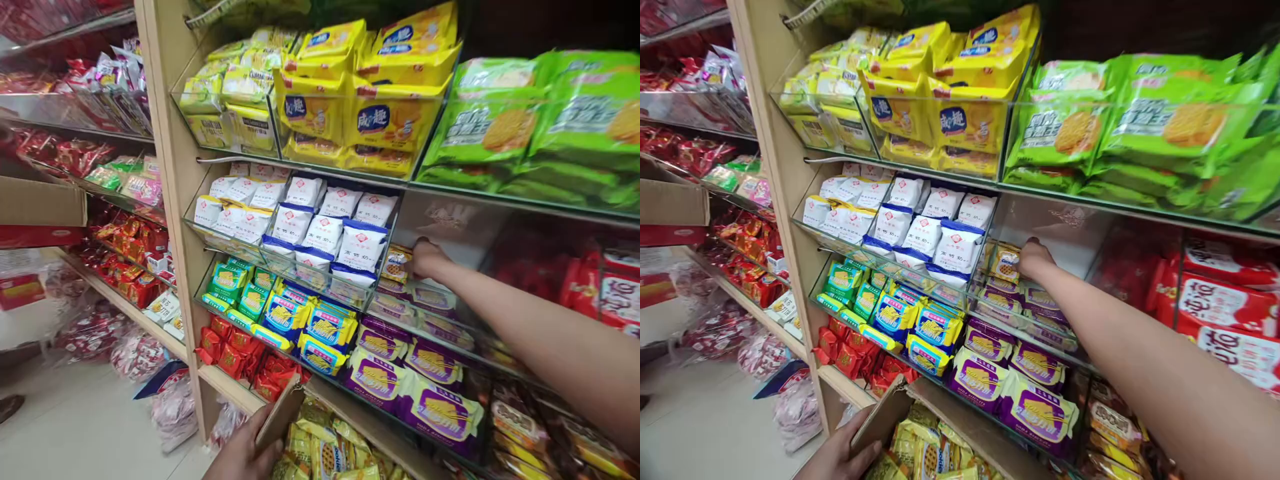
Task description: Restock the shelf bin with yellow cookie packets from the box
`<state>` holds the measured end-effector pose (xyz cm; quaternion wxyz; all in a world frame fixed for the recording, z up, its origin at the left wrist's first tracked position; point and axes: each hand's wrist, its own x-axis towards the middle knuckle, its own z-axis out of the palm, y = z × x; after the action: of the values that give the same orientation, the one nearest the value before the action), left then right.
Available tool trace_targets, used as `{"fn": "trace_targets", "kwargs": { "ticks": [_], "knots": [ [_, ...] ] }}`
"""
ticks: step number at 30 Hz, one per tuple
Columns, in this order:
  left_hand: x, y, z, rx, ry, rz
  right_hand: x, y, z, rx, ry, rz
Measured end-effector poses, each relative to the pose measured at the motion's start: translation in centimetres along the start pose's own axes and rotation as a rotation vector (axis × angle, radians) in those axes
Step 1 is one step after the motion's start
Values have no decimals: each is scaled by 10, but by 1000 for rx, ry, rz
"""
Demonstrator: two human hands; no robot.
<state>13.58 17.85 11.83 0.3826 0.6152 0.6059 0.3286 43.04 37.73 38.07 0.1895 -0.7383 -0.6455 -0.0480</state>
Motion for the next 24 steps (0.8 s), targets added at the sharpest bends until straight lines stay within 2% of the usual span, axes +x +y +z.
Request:
{"fn": "trace_targets", "kwargs": {
  "ticks": [3,8,11,13,16,19,21,23,24],
  "knots": [
    [0,-1,1,-58,-7,-15,1,4,4,-66,-58,16],
    [1,-2,3,-109,-35,-11,-3,3,6,-151,-182,-45],
    [1,-3,3,-142,-27,8,-3,-1,7,-239,-206,-78],
    [1,-2,2,-155,-24,6,-2,-5,2,-297,-194,-91],
    [0,3,-1,-182,-37,8,-15,-14,-23,-358,-147,-81],
    [-3,13,-1,-271,-59,17,-65,-17,-55,-346,18,-156],
    [-3,19,2,-303,-81,1,-122,-11,-66,-236,287,-377],
    [-2,23,4,-267,-96,-24,-190,4,-55,-51,394,-587],
    [-2,24,4,-227,-108,-30,-225,15,-41,24,321,-684]
  ]
}}
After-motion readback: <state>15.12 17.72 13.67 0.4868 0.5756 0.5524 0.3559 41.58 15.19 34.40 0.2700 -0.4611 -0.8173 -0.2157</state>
